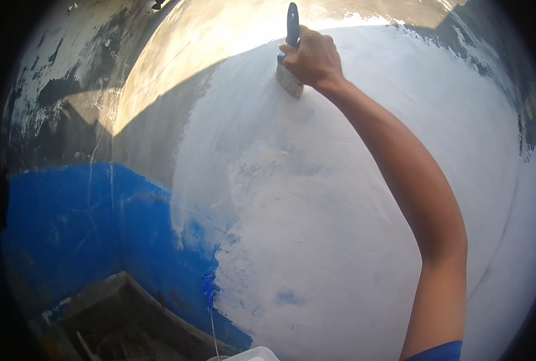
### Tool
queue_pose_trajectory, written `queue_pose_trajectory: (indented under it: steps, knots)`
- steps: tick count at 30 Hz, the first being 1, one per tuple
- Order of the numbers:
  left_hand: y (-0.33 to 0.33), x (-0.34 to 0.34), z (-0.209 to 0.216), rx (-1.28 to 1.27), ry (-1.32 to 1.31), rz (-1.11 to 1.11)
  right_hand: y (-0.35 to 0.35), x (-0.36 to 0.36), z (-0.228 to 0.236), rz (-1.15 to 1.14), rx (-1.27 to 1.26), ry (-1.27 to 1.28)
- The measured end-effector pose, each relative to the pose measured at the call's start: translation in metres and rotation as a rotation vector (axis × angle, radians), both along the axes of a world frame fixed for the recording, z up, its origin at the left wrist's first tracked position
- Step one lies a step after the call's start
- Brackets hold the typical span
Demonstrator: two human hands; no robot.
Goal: The person paints a wall with white paint using a brush, dipping the brush into a small tray of paint several times to reload it.
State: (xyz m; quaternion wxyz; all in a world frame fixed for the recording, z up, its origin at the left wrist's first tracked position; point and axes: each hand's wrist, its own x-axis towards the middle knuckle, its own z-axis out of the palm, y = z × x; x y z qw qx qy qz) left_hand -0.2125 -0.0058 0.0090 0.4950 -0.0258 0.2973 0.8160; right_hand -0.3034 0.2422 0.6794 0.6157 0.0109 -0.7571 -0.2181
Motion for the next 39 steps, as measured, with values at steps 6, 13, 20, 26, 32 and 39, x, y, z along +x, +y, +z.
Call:
queue_pose_trajectory:
  steps: [6,13,20,26,32,39]
  knots:
    - [0.002,0.006,0.004,0.019,0.023,0.021,0.007,0.026,0.043,-0.448,0.572,0.141]
    - [0.0,0.001,-0.008,0.026,0.041,-0.014,-0.006,-0.001,-0.271,-0.063,0.578,-0.532]
    - [-0.003,0.009,0.011,-0.024,0.034,-0.143,0.005,0.049,-0.148,0.107,-0.001,-0.276]
    - [0.001,0.017,0.004,0.001,0.028,-0.17,0.001,0.112,-0.05,-0.205,0.516,0.288]
    - [-0.004,0.015,-0.007,0.072,0.068,-0.316,0.026,0.087,-0.28,-0.283,0.656,-0.283]
    - [-0.022,0.022,-0.009,-0.017,0.064,-0.246,-0.049,0.197,-0.46,0.295,-0.71,-0.107]
